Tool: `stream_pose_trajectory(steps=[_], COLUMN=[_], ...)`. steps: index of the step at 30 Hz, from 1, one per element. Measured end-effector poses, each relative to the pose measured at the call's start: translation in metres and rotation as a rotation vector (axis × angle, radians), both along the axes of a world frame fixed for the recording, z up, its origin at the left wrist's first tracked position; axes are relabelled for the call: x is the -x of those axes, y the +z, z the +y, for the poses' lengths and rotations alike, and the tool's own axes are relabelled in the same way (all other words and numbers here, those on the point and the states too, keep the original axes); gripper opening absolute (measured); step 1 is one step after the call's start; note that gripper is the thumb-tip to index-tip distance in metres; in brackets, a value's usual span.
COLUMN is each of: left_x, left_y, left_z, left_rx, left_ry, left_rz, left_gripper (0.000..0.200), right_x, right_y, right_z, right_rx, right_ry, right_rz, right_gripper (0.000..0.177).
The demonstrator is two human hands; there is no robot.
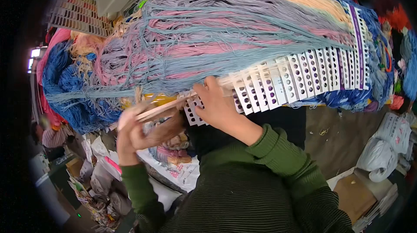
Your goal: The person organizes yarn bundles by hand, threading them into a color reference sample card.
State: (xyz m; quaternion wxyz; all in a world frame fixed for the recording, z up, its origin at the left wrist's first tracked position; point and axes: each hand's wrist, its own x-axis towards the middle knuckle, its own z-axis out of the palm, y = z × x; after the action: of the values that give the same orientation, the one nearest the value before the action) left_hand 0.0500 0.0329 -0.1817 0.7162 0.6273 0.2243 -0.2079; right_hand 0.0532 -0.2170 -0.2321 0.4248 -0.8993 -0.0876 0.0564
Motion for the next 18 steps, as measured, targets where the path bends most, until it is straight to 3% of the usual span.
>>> stream_pose_trajectory(steps=[2,5,7,9,11,13,14,17,18], left_x=[-0.001,-0.005,-0.006,-0.007,0.011,0.033,0.041,0.06,0.059], left_y=[0.032,0.073,0.077,0.087,0.1,0.066,0.059,0.041,0.044], left_z=[0.027,0.077,0.148,0.165,0.107,0.072,0.04,-0.038,-0.065], left_rx=[-0.191,-0.062,0.067,0.054,-0.013,-0.421,-0.227,0.698,0.67], left_ry=[-0.08,0.024,0.4,0.434,0.168,-0.01,-0.039,0.103,0.129], left_rz=[-0.363,-0.338,-0.259,-0.309,-0.333,-0.419,-0.353,0.067,0.095], left_gripper=[0.042,0.041,0.035,0.034,0.032,0.032,0.034,0.044,0.049], right_x=[-0.001,-0.001,0.0,0.001,0.002,0.005,0.007,0.022,0.028], right_y=[0.0,0.0,-0.001,-0.003,0.0,0.003,0.005,0.014,0.021], right_z=[0.0,0.0,0.002,0.001,0.002,0.003,0.002,-0.007,-0.012], right_rx=[0.045,0.058,0.051,0.053,0.044,0.02,-0.052,-0.258,-0.323], right_ry=[-0.004,-0.016,-0.011,-0.007,-0.037,-0.049,-0.042,-0.027,-0.035], right_rz=[-0.078,-0.098,-0.097,-0.113,-0.148,-0.175,-0.172,-0.132,-0.106], right_gripper=[0.041,0.041,0.041,0.041,0.039,0.037,0.033,0.022,0.019])
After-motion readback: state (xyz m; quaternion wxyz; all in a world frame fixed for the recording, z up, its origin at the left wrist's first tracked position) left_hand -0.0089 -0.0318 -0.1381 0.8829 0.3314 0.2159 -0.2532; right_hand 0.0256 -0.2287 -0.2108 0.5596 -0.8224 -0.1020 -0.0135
